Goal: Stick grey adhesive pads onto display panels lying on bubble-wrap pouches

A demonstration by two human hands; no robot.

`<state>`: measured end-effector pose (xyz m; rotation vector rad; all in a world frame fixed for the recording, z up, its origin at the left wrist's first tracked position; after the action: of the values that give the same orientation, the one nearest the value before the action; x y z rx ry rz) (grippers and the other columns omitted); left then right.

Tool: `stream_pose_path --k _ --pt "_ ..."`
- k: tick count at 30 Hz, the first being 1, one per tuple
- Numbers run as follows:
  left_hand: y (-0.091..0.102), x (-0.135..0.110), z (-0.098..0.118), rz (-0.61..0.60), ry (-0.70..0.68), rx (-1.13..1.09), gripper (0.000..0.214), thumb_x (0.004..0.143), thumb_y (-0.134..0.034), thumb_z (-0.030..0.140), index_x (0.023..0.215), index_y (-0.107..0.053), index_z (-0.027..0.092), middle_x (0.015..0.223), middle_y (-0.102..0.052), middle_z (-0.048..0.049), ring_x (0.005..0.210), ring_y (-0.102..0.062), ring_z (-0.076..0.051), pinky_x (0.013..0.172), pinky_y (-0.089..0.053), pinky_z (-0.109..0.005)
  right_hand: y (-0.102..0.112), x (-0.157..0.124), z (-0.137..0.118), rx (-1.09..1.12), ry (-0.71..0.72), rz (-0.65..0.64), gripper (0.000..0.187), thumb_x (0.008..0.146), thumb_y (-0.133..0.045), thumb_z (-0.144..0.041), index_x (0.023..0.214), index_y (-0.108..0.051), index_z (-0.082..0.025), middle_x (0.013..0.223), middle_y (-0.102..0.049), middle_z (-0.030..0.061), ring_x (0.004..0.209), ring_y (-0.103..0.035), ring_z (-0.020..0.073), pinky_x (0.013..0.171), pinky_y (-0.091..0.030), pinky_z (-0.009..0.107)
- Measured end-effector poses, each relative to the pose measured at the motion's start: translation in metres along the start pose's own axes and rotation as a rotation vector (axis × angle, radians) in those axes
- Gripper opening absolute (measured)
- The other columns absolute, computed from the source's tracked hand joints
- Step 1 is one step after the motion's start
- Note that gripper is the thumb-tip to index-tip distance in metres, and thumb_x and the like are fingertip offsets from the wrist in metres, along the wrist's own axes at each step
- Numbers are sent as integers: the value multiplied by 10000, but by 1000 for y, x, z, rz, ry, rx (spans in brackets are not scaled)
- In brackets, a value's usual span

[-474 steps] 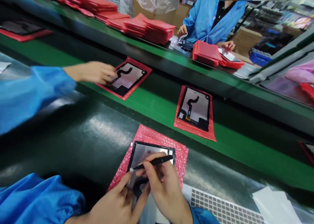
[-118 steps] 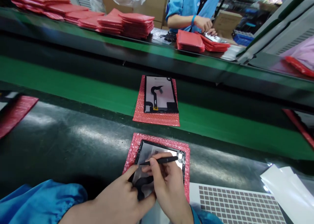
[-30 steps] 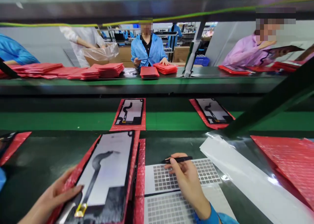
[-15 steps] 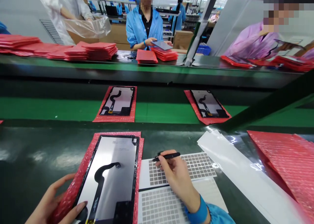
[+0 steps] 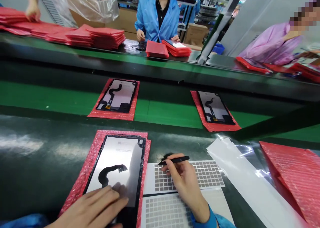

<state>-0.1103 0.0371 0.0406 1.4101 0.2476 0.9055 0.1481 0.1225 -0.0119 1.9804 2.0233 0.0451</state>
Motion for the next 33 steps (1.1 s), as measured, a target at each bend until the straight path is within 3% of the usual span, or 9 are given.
stream_pose_path --k 7,11,16,22,26,33 --pt "-36 23 -1 -170 -4 51 466 993 -581 357 1358 -564 66 1135 -736 -117 968 -703 -270 796 -604 -378 1 1 0 15 -9 11 340 912 -752 -526 978 -656 -206 792 -800 70 712 -798 217 615 -646 293" --pt "-38 20 -4 -121 3 35 438 1009 -530 332 1355 -572 66 1136 -734 -128 979 -695 -267 794 -591 -369 0 1 -3 9 -10 -9 312 921 -753 -501 976 -663 -208 846 -801 73 707 -794 197 600 -637 266" --pt "-39 18 -5 -87 21 16 406 1026 -475 330 1336 -591 94 1097 -735 -106 970 -687 -256 779 -573 -360 0 3 -5 2 -27 -31 288 924 -759 -484 954 -680 -209 758 -790 47 685 -788 183 600 -639 243" --pt "-38 19 -7 -80 49 17 408 1039 -447 352 1334 -601 117 1058 -729 -71 930 -669 -234 767 -550 -353 2 -1 -13 126 -55 43 290 879 -816 -468 910 -692 -208 765 -817 48 671 -811 200 625 -672 261" --pt "-40 21 -7 -66 59 22 389 1065 -386 350 1298 -613 135 1050 -730 -47 936 -657 -220 768 -522 -345 -13 -10 -16 218 -108 95 302 878 -819 -465 945 -670 -211 719 -826 53 664 -827 229 631 -689 285" --pt "-41 23 -6 -61 70 59 415 1085 -285 278 1322 -572 95 1026 -724 -56 909 -651 -212 785 -497 -342 -48 -13 -10 283 -166 32 326 880 -810 -483 989 -667 -211 796 -839 78 732 -839 254 668 -694 314"
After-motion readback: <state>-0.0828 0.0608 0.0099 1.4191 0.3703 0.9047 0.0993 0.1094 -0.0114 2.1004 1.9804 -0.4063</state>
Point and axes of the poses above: each hand's wrist, its own x-axis towards the middle knuckle, its own y-axis out of the back of the hand, z = x × y, the point moved 5 cm from there along x, towards the middle knuckle
